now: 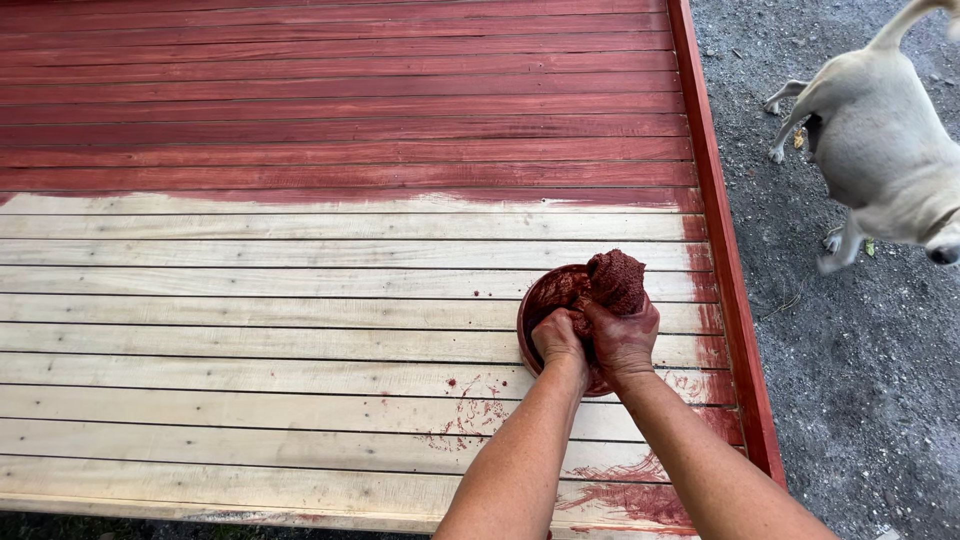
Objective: The person applies red wood stain to a slatted wooden furniture frame using a cloth. They first wipe the stain into the underside edge and legs of the frame, dip the cloth into a bucket of stain, then wipe the stain across the slatted top surface, working along the boards to coat the bare wood.
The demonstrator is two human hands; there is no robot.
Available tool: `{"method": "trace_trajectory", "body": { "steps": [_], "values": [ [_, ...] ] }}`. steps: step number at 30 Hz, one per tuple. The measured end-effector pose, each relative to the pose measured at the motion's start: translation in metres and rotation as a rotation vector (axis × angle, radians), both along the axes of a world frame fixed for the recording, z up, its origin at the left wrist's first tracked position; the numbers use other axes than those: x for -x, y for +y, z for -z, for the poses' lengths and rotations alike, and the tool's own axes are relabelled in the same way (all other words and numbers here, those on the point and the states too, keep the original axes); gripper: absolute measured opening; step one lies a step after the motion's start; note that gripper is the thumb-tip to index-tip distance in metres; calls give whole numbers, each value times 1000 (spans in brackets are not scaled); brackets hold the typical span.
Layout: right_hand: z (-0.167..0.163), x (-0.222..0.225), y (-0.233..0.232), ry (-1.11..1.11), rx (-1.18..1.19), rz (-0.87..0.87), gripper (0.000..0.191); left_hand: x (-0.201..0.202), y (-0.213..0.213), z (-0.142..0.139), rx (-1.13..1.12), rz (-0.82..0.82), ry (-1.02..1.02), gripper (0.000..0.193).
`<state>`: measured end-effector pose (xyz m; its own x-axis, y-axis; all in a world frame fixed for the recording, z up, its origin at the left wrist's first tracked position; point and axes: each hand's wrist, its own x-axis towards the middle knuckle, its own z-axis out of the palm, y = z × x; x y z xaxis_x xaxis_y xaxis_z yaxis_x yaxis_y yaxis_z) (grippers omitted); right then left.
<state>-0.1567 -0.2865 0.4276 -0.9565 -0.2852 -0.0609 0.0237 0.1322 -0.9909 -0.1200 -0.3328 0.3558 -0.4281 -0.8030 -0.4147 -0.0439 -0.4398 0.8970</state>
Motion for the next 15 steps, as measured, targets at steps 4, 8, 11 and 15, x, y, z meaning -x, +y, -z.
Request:
{"method": "trace_trajectory", "body": {
  "steps": [4,8,11,15],
  "values": [
    [2,4,0,8,40,-33,28,-1,-2,0,26,42,40,37],
    [7,11,3,90,-29,-83,28,1,-8,-1,-139,60,12,34],
    [11,15,7,111,-40,-117,26,1,-11,0,-180,113,-11,33],
    [17,17,10,58,15,-155,26,-2,-11,11,-9,184,78,31]
  ]
}}
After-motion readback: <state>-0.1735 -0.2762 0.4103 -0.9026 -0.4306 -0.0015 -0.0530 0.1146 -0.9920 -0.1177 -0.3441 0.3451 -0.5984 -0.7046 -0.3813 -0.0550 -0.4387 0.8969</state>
